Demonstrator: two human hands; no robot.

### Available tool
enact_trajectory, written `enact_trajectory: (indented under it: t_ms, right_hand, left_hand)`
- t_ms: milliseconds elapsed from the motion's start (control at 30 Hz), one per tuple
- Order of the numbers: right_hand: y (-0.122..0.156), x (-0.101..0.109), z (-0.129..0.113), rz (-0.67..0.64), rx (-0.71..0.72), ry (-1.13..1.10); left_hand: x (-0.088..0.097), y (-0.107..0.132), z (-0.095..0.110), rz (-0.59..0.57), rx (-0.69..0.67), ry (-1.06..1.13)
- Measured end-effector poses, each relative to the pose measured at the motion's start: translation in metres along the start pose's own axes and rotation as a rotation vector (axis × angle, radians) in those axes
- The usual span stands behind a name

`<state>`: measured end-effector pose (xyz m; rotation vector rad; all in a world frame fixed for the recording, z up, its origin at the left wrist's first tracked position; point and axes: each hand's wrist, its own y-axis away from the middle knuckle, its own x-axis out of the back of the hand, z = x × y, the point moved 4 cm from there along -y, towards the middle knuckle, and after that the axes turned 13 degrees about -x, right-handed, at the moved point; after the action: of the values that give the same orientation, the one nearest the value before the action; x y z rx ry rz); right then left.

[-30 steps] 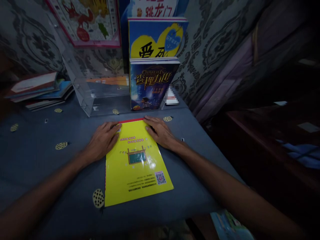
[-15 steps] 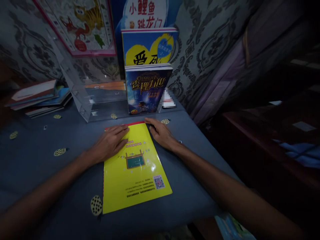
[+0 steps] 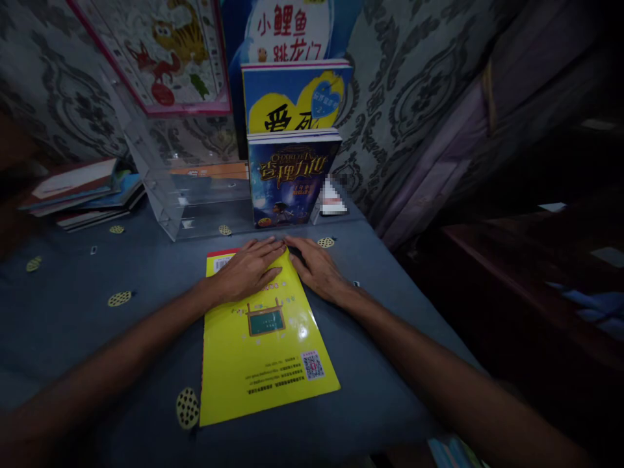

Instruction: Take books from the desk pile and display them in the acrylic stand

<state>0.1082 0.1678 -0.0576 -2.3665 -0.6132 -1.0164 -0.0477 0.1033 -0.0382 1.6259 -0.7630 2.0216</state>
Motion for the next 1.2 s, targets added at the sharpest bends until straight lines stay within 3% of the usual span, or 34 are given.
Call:
enact_trajectory:
  t_ms: [133,400,533,767,1033,1200]
  right_hand:
    - [0.002,0.001,-0.008,-0.022,0.016,0.06]
    - [0.001,0.003,-0.011,-0.034,0.019,0.082]
    - [0.001,0.002,-0.012,-0.038,0.017,0.089]
    - [-0.003,0.003,-0.003,-0.037,0.021,-0.019]
    - [-0.004,0.005,0.003,-0.048,0.012,-0.078]
    - [-0.003,0.005,0.002,-0.041,0.018,-0.067]
  left_hand:
    - [0.001,0.024,-0.001,0.007,0.057,-0.017]
    - [0.019,0.101,-0.004,0.099,0.211,-0.161]
    - [0.025,0.118,-0.004,0.13,0.258,-0.222]
    - [0.027,0.102,0.003,0.128,0.169,-0.149]
    - [0.008,0.039,0.016,0.06,-0.002,0.033]
    - [0.005,0.023,0.049,-0.04,-0.107,0.092]
